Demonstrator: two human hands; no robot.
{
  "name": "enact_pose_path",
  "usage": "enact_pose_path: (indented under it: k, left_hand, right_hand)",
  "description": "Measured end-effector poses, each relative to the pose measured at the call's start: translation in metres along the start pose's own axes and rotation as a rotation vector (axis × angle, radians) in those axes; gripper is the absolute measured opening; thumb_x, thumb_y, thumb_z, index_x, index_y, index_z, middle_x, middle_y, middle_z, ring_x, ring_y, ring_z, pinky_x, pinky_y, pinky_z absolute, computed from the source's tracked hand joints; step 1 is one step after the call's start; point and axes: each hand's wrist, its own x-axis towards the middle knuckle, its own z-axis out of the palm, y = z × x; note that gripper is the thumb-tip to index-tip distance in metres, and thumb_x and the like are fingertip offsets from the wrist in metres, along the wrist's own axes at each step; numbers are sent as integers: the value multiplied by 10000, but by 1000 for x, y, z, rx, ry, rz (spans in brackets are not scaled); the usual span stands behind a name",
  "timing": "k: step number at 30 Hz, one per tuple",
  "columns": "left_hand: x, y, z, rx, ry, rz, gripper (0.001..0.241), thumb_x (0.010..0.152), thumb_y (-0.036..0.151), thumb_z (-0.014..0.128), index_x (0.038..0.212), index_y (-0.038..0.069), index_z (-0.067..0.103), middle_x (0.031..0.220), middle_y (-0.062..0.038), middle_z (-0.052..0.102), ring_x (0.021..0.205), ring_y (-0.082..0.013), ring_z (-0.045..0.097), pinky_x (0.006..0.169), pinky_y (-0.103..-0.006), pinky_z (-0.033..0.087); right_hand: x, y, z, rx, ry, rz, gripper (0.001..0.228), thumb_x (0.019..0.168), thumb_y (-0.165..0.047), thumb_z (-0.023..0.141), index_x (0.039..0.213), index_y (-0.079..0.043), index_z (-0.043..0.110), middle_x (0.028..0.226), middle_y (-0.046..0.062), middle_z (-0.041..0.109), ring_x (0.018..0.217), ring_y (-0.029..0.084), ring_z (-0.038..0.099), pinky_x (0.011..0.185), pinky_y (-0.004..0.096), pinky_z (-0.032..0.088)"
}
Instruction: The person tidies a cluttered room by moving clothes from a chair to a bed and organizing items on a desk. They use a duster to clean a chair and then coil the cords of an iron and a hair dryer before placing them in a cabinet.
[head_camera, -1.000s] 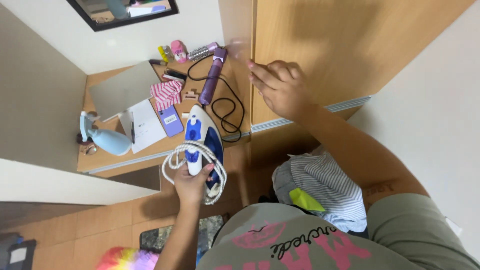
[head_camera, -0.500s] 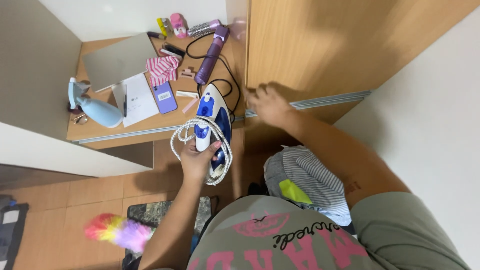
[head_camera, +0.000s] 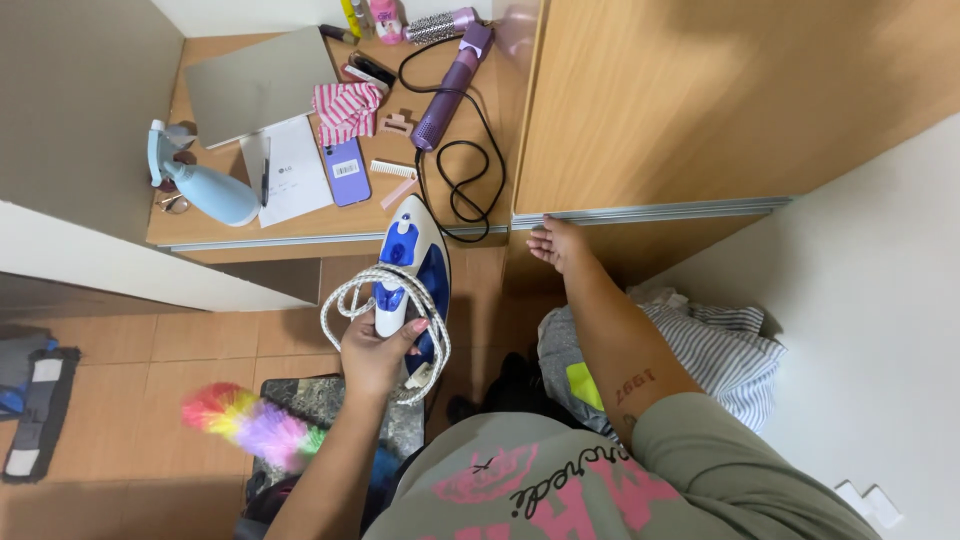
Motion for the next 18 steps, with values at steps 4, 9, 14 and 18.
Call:
enact_pose_path:
  k: [4,9,14,18]
  left_hand:
    - [-5,1,-6,-34,25,11,320,750,169,888,962,12,707,792,-15,716,591,-69,618,509,-222,523]
    - [-7,1,-13,74,67,-24,306,764,163,885,954,-7,716,784,-30,715,588,-77,617,514,-232,528]
    - [-4,-4,-12,68,41,2,282,793,146,877,960,-17,720,790,-45,719,597,-84,626,522,-237,535]
    - [1,-3,-2,10,-10,-2,268,794,116,868,980,-12,724,803,-49,728,596,-93,629,528,-231,529]
  right_hand:
    - [8,4,-7,195,-23,-64,170,1012,-255,652,1076,-100,626,961,45,709,923,240,747,794,404,610]
    - [-14,2,9,260,-16,-120,159,1019,-215,617,1029,-56,622,973,85,705,942,263,734,795,402,602]
    - [-7,18,-19,230,-62,-85,133,958,-86,558,1030,2,627,1014,157,741,944,302,745,845,446,630]
    - [-44,19,-22,197,-48,-76,168,946,-48,545,1035,60,639,1023,206,739,948,321,748,860,467,641]
